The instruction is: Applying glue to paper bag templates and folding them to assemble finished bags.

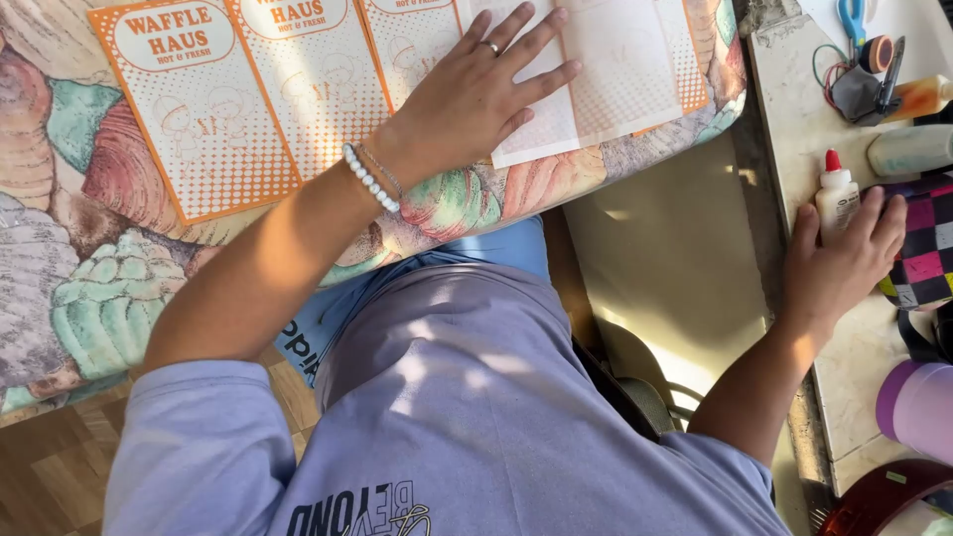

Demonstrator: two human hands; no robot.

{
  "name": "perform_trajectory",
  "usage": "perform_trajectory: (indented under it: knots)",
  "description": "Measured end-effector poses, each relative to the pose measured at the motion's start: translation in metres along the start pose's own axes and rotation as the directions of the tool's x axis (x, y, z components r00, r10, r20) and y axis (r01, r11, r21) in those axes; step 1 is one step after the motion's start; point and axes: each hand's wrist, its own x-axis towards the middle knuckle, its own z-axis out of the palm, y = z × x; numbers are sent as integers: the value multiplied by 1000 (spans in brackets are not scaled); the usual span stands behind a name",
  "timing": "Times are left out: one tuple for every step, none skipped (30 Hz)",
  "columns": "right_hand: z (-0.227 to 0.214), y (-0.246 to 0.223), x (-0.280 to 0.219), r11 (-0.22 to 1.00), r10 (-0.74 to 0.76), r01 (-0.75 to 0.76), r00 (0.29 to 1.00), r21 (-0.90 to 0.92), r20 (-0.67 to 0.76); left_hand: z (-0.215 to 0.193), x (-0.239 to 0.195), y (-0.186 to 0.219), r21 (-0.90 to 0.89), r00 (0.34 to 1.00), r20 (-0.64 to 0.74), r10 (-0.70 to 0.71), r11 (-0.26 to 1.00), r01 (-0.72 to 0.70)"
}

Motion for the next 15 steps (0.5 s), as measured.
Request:
perform_trajectory:
  knots:
    - [0,2,-2,1000,-1,1,1000,1,-1,5,6,-4,2,1000,0,-1,1000,1]
    - [-1,3,-4,998,-48,48,999,36,-5,9,11,-8,-6,999,31,14,1000,-14]
    - [-2,4,-8,993,-93,93,996,72,-7,14,16,-11,-16,997,66,30,999,-29]
    - [-2,8,-10,993,-92,92,996,74,-5,19,19,-14,-16,997,69,30,999,-29]
    - [-2,13,-10,991,-99,97,995,95,14,24,25,-18,10,997,67,39,999,-39]
    - [-3,18,-9,988,-106,101,994,115,32,29,31,-22,37,997,65,48,998,-50]
    - [-6,20,-10,988,-104,100,994,114,30,31,33,-21,39,997,64,50,998,-53]
    - [-10,23,-11,978,-111,103,993,181,37,34,35,-20,32,995,93,16,999,-19]
    - [-13,26,-12,963,-118,104,992,247,41,36,38,-20,28,992,123,-17,1000,13]
    - [-11,30,-14,964,-114,102,993,246,37,36,38,-19,31,993,121,-13,999,9]
    - [-9,34,-18,967,-119,114,993,228,9,37,36,-17,28,992,125,-13,1000,10]
    - [-7,37,-22,970,-124,126,992,209,-20,39,34,-15,25,992,128,-14,1000,11]
    - [-4,36,-24,971,-121,121,993,208,-12,31,33,-12,19,991,133,-11,1000,9]
    - [-1,35,-25,966,-68,82,996,243,-64,23,33,-9,47,994,108,-30,999,25]
    - [3,34,-22,959,-14,47,993,279,-120,14,34,-8,78,996,77,-47,996,41]
